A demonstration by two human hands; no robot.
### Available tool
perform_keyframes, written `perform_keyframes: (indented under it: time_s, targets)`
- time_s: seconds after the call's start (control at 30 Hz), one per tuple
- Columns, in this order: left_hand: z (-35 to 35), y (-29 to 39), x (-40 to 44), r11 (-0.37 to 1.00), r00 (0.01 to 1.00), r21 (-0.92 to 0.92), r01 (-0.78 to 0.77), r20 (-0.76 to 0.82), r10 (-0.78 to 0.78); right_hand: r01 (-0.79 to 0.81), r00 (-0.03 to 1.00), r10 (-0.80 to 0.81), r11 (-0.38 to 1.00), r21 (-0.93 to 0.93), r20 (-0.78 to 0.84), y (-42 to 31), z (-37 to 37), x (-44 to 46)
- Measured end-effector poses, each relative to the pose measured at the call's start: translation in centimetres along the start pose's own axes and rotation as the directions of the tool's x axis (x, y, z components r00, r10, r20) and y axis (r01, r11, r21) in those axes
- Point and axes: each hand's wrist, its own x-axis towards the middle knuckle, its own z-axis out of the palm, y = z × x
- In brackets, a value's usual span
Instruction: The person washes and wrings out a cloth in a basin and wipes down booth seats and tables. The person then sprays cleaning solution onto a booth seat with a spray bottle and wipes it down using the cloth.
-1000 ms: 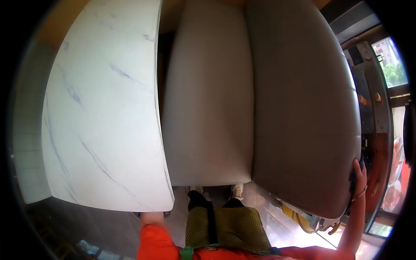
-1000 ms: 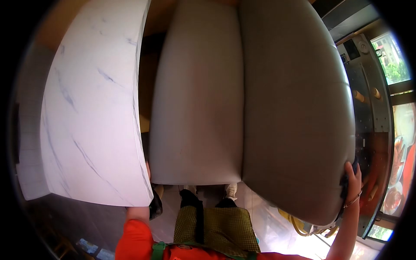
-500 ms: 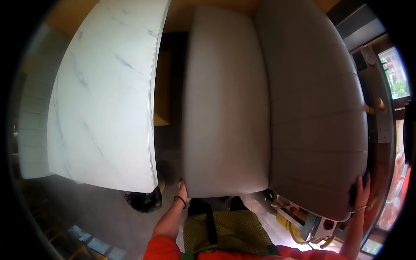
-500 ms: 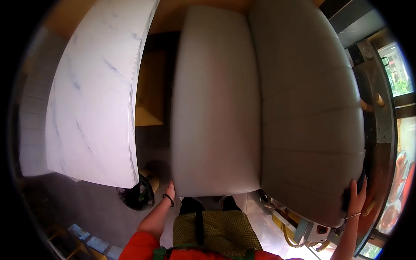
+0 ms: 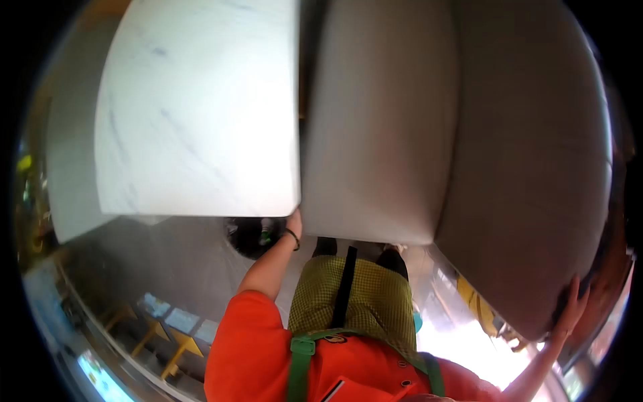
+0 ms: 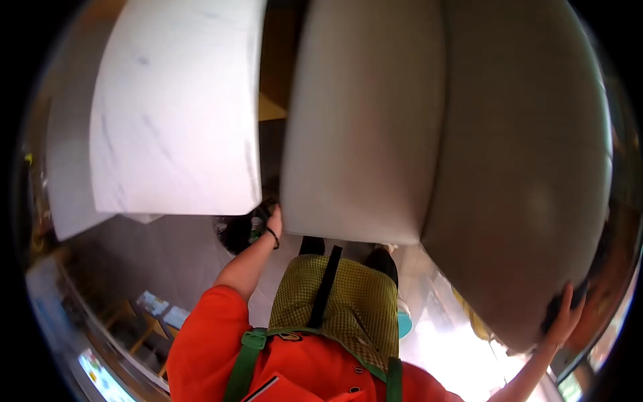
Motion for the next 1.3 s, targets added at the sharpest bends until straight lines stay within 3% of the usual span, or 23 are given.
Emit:
perform_keyframes:
  time_s: [0.03, 0.1, 0.13, 0.17, 0.2, 0.3, 0.33, 0.37, 0.4, 0.43, 0.5, 0.6, 0.67, 0.7, 0.73, 0.77, 0.83, 0.97, 1.03, 1.1, 1.17, 1.23, 1.3]
  targets:
    - [0.3, 0.7, -1.5, 0.988, 0.994, 0.155, 0.013, -0.107, 0.004, -0.106, 0.993, 0.101, 0.990, 0.094, 0.059, 1.1, -0.2, -0.2]
    - [-1.6, -4.5, -1.8, 0.930, 0.985, 0.365, -0.035, -0.146, 0.094, 0.009, 1.000, -0.011, 0.997, 0.073, 0.025, -0.5, 0.8, 0.1]
    - [-0.7, -3.3, -0.5, 0.941, 0.989, 0.316, 0.120, -0.124, -0.084, 0.066, 0.998, -0.067, 0.996, 0.059, 0.008, -1.5, 1.7, 0.4]
    - [0.3, -2.7, -1.9, 0.944, 0.993, 0.311, 0.112, -0.064, -0.097, -0.034, 0.999, 0.043, 0.955, 0.296, -0.025, -4.5, 1.9, -1.8]
    - [1.4, -5.2, -1.0, 0.973, 0.999, 0.230, 0.031, 0.013, -0.035, -0.013, 1.000, 0.020, 0.957, 0.291, -0.020, -2.4, 1.7, 0.4]
    - [4.4, -8.1, -2.1, 0.979, 0.996, 0.203, -0.019, 0.091, 0.001, -0.111, 0.989, 0.113, 0.994, 0.021, -0.099, 8.2, -2.5, 7.1]
    - [5.0, -8.1, -2.2, 0.978, 0.994, 0.203, -0.039, 0.110, 0.016, 0.153, 0.979, -0.185, 0.942, -0.297, -0.083, 10.0, -2.8, 7.8]
    - [5.9, -8.4, -2.2, 0.967, 0.998, 0.254, -0.019, 0.056, 0.005, 0.378, 0.897, -0.442, 0.724, -0.577, 0.033, 8.8, -2.3, 6.9]
    - [6.1, -8.5, -3.0, 0.956, 1.000, 0.294, 0.009, 0.000, -0.009, 0.201, 0.949, -0.276, 0.900, -0.387, -0.149, 6.6, -1.7, 5.8]
    - [5.7, -6.1, -4.8, 0.949, 0.998, 0.314, 0.027, 0.050, -0.044, 0.200, 0.945, -0.282, 0.898, -0.391, -0.165, 4.4, -1.1, 3.3]
    - [5.3, -2.9, -7.2, 0.956, 0.977, 0.254, 0.147, 0.117, -0.181, 0.491, 0.693, -0.695, 0.650, -0.581, -0.192, 3.1, 0.2, -0.3]
    - [3.6, -1.8, -7.8, 0.786, 0.944, 0.612, 0.088, 0.201, -0.263, 0.384, 0.890, -0.411, 0.910, -0.158, -0.200, 0.3, 2.2, -4.8]
    - [2.2, -2.1, -9.3, 0.909, 0.992, 0.411, -0.063, 0.127, 0.011, 0.225, 0.973, -0.231, 0.961, 0.161, 0.017, -2.0, 5.1, -8.2]
    - [0.8, -2.0, -8.1, 0.945, 0.981, 0.290, -0.150, 0.163, 0.106, 0.009, 0.981, -0.100, 0.878, 0.478, 0.165, -4.8, 7.3, -9.7]
    - [-0.2, 2.1, -11.4, 0.992, 0.991, -0.079, -0.094, 0.090, 0.101, -0.249, 0.951, 0.036, 0.675, 0.695, 0.306, -7.7, 9.5, -11.3]
    - [-1.2, 6.5, -15.5, 0.896, 0.997, -0.441, -0.049, 0.037, 0.073, -0.381, 0.892, -0.061, 0.435, 0.816, 0.449, -11.5, 11.5, -12.8]
    - [-5.8, 10.4, -17.1, 0.596, 0.970, -0.786, -0.163, -0.017, 0.244, -0.427, 0.826, -0.244, 0.315, 0.847, 0.507, -18.0, 15.3, -14.3]
    - [-13.1, 19.4, -22.1, 0.210, 0.861, -0.921, -0.328, -0.200, 0.467, -0.292, 0.738, -0.501, 0.366, 0.884, 0.451, -30.6, 24.6, -18.8]
    - [-16.1, 21.4, -22.5, 0.229, 0.885, -0.929, -0.291, -0.170, 0.433, 0.111, 0.706, -0.626, 0.560, 0.821, 0.331, -36.6, 29.0, -22.1]
    - [-17.6, 21.3, -20.5, 0.204, 0.893, -0.908, -0.367, -0.282, 0.351, 0.290, 0.760, -0.577, 0.713, 0.638, 0.299, -39.6, 32.7, -23.7]
    - [-20.3, 22.2, -19.7, 0.168, 0.881, -0.883, -0.438, -0.385, 0.273, 0.072, 0.726, -0.482, 0.763, 0.643, 0.491, -40.6, 31.5, -23.0]
    - [-22.5, 22.2, -19.6, 0.100, 0.889, -0.903, -0.418, -0.384, 0.249, -0.395, 0.444, -0.306, 0.777, 0.491, 0.842, -40.6, 31.4, -22.1]
    - [-23.5, 22.1, -19.2, 0.133, 0.905, -0.909, -0.394, -0.359, 0.227, -0.393, 0.538, -0.393, 0.665, 0.635, 0.746, -40.7, 31.4, -24.0]
